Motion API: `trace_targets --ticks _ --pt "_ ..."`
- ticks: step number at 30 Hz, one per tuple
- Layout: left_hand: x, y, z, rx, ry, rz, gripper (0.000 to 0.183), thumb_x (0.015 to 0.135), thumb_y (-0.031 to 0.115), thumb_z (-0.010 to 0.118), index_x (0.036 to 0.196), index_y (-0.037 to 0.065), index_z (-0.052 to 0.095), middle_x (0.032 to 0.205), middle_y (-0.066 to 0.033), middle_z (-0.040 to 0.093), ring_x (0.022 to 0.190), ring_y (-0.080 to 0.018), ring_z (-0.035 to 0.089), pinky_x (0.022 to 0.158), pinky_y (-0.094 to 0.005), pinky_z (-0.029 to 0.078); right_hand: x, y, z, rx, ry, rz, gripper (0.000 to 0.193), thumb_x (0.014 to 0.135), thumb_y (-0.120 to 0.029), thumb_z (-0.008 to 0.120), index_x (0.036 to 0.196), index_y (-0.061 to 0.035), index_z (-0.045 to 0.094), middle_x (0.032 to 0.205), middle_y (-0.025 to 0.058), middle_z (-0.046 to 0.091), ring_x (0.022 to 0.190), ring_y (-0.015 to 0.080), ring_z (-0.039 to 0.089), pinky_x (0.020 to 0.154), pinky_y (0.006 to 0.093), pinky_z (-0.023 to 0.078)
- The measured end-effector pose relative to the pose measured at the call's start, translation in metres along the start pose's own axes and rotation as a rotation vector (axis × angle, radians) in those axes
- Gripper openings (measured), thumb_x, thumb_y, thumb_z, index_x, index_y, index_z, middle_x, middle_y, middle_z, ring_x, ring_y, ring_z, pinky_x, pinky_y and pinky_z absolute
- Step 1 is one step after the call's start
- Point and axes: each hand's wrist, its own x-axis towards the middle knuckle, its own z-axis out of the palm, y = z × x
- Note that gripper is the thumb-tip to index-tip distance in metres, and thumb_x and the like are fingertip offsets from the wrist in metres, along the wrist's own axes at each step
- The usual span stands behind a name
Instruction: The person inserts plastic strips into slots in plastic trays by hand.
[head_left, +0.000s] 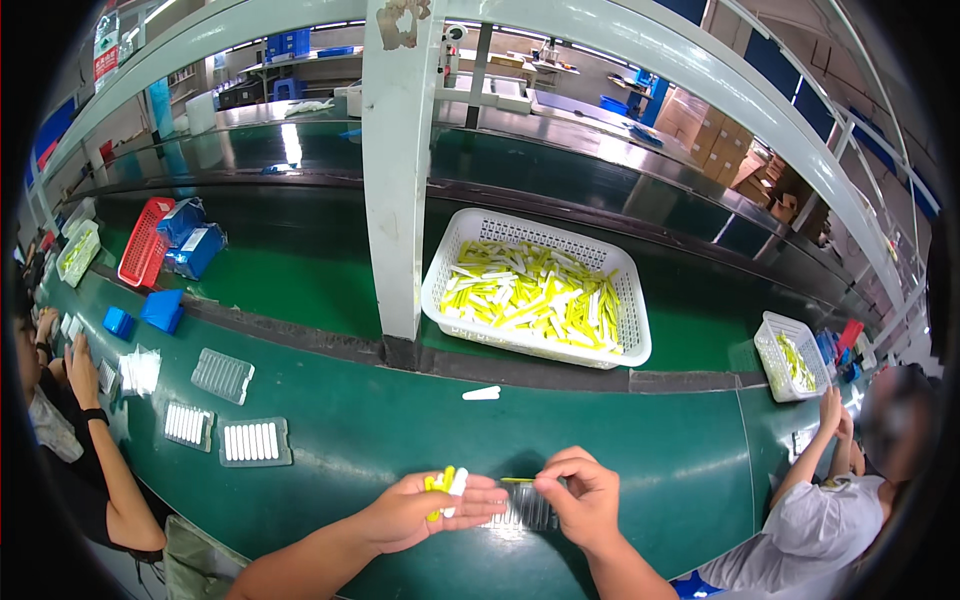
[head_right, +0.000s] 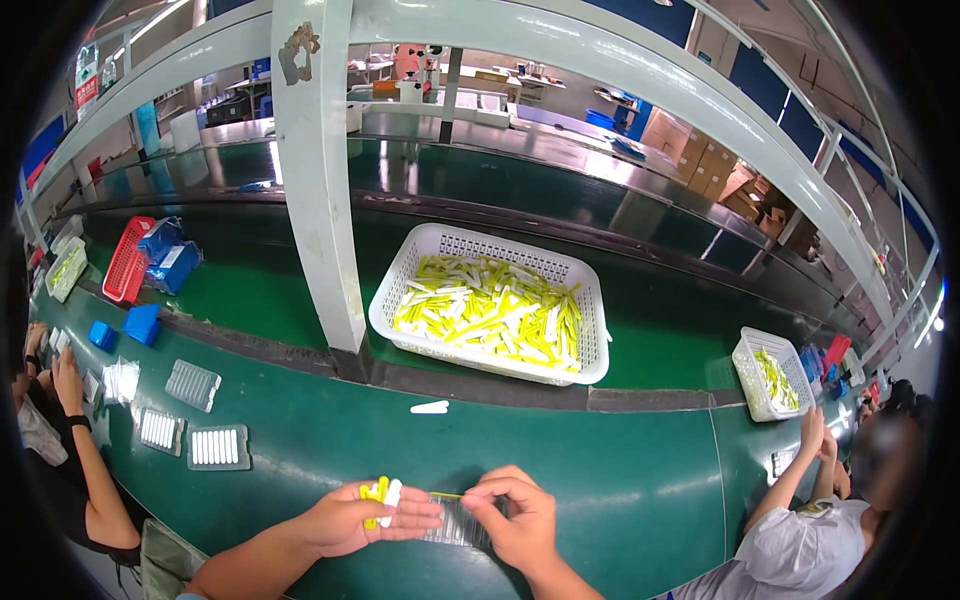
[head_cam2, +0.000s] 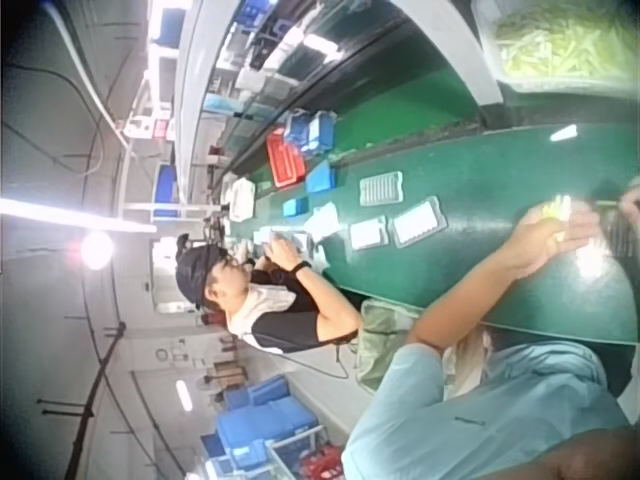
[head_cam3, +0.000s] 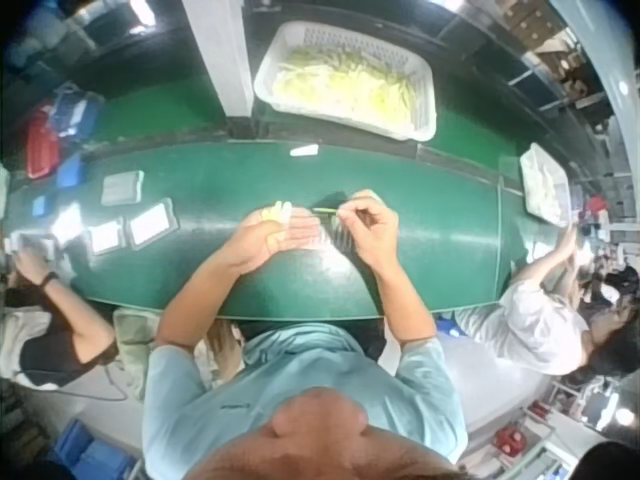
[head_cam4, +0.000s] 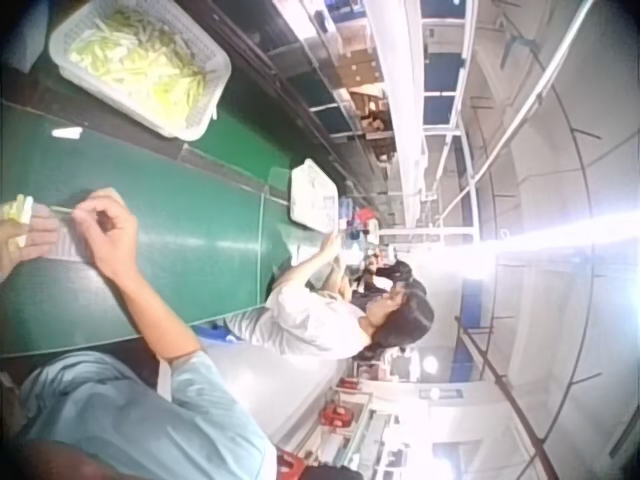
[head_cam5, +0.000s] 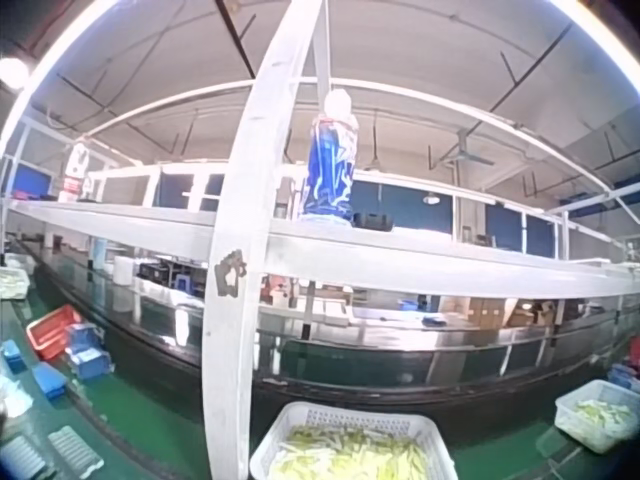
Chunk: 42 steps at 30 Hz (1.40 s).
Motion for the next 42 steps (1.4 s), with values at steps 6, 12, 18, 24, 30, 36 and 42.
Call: trace_targets --ticks 6,12,18,24,30,36,42 --pt "0.005 0.0 -0.007 -0.15 0.361 0.267 0.044 0.097 0.001 0.046 0.139 -0.009 0.042 0.141 -0.0279 0.051 0.129 -0.0399 0.054 0.109 -0.0488 0.046 0.007 -0.02 0.005 -0.289 -0.314 0.192 0.005 0.087 -0.005 0.074 0.088 -0.0017 0.071 0.079 0.0028 0.069 0.061 0.0083 0.058 0.058 0.0264 0.05" --pt "0.008 0.002 -0.007 -0.173 0.371 0.223 0.047 0.095 0.002 0.046 0.141 -0.009 0.04 0.141 -0.0271 0.05 0.127 -0.0387 0.055 0.11 -0.0475 0.046 0.014 -0.012 0.012 -0.473 -0.446 0.262 0.015 0.082 -0.012 0.077 0.094 -0.0049 0.071 0.077 0.0053 0.063 0.061 0.0164 0.062 0.058 0.0293 0.05" --pt "0.005 0.0 -0.006 -0.219 0.23 0.202 0.052 0.094 0.001 0.045 0.144 -0.01 0.034 0.142 -0.0281 0.048 0.13 -0.041 0.052 0.111 -0.0489 0.044 0.006 -0.015 0.022 -0.669 -0.415 0.053 0.026 0.082 -0.014 0.076 0.107 -0.0086 0.069 0.09 0.0057 0.064 0.067 0.0235 0.065 0.062 0.0344 0.053" --pt "0.003 -0.001 -0.002 -0.126 0.136 0.169 0.054 0.099 0.002 0.044 0.15 -0.008 0.028 0.149 -0.029 0.04 0.136 -0.0393 0.047 0.116 -0.0486 0.038 0.0 -0.016 0.02 -0.592 -0.273 0.066 0.032 0.08 -0.011 0.078 0.11 -0.0066 0.069 0.099 0.0072 0.063 0.064 0.0192 0.061 0.059 0.0295 0.051" --pt "0.003 -0.015 0.002 0.013 -0.022 0.016 0.049 0.104 0.009 0.046 0.149 -0.004 0.032 0.15 -0.0224 0.043 0.138 -0.033 0.047 0.116 -0.0461 0.039 0.01 -0.025 0.022 -0.503 -0.222 -0.291 0.038 0.076 -0.008 0.079 0.113 -0.0058 0.071 0.111 0.0094 0.063 0.084 0.022 0.063 0.073 0.0317 0.049" --pt "0.007 -0.027 -0.008 -0.02 -0.175 0.002 0.049 0.104 0.012 0.048 0.15 0.0 0.034 0.147 -0.0157 0.048 0.139 -0.0277 0.046 0.118 -0.045 0.036 0.001 -0.021 0.023 -0.503 -0.341 -0.246 0.028 0.079 -0.011 0.078 0.107 -0.0098 0.074 0.124 0.0089 0.062 0.107 0.0267 0.061 0.091 0.0377 0.045" --pt "0.006 -0.021 -0.001 -0.108 -0.086 -0.047 0.061 0.102 0.009 0.051 0.156 0.002 0.022 0.15 -0.0136 0.043 0.14 -0.0262 0.044 0.118 -0.0462 0.033 -0.006 -0.007 0.023 -0.363 -0.312 -0.043 0.023 0.077 -0.006 0.079 0.1 -0.0072 0.075 0.12 0.013 0.063 0.106 0.0298 0.062 0.092 0.0387 0.049"
